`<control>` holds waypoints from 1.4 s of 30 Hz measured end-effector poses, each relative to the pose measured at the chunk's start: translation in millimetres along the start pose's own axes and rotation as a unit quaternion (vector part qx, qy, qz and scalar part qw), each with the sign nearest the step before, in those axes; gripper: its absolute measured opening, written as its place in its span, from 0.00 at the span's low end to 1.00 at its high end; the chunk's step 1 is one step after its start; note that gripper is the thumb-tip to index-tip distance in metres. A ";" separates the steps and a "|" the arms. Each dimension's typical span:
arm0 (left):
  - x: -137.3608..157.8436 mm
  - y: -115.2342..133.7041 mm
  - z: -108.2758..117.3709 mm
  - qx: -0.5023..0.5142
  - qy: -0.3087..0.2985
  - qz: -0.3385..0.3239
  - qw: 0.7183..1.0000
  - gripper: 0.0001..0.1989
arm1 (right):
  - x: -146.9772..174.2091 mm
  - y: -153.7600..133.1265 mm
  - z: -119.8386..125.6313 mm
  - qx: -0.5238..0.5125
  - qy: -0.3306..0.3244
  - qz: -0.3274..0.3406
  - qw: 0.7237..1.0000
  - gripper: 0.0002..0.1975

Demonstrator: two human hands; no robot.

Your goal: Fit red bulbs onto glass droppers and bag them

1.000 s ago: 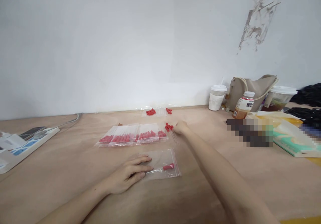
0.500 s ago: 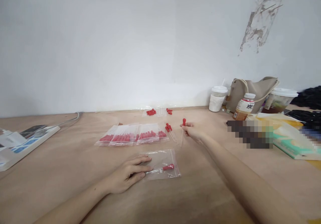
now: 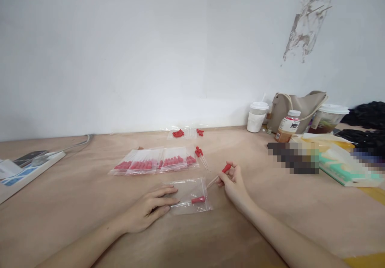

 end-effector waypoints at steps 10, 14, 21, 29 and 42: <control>1.6 3.2 3.3 0.013 0.033 0.002 0.999 0.22 | 12.4 9.2 -20.5 -0.057 -0.113 -0.106 0.986 0.16; 0.8 2.8 2.8 0.010 0.033 0.004 0.999 0.22 | 15.6 6.9 -31.1 0.068 -0.232 -0.099 0.965 0.16; 0.2 1.9 2.6 0.008 0.029 0.011 0.999 0.22 | 21.6 0.2 -44.0 0.145 -0.321 -0.038 0.935 0.16; 0.4 0.9 1.0 -0.002 0.025 0.015 1.000 0.22 | 23.3 -8.6 -44.9 0.294 -0.334 0.025 0.895 0.12; 0.0 1.0 0.4 -0.011 0.013 -0.002 1.000 0.17 | 5.0 11.2 -24.2 0.098 -0.341 -0.164 0.920 0.13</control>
Point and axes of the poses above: each hand's wrist, its own x-axis away from the middle knuckle, its own z-axis out of the back of the hand, y = z × x, the point moved 5 cm from there along -x, towards the middle knuckle, and after that the axes turned 14 degrees about -y, right-handed, at the moved point
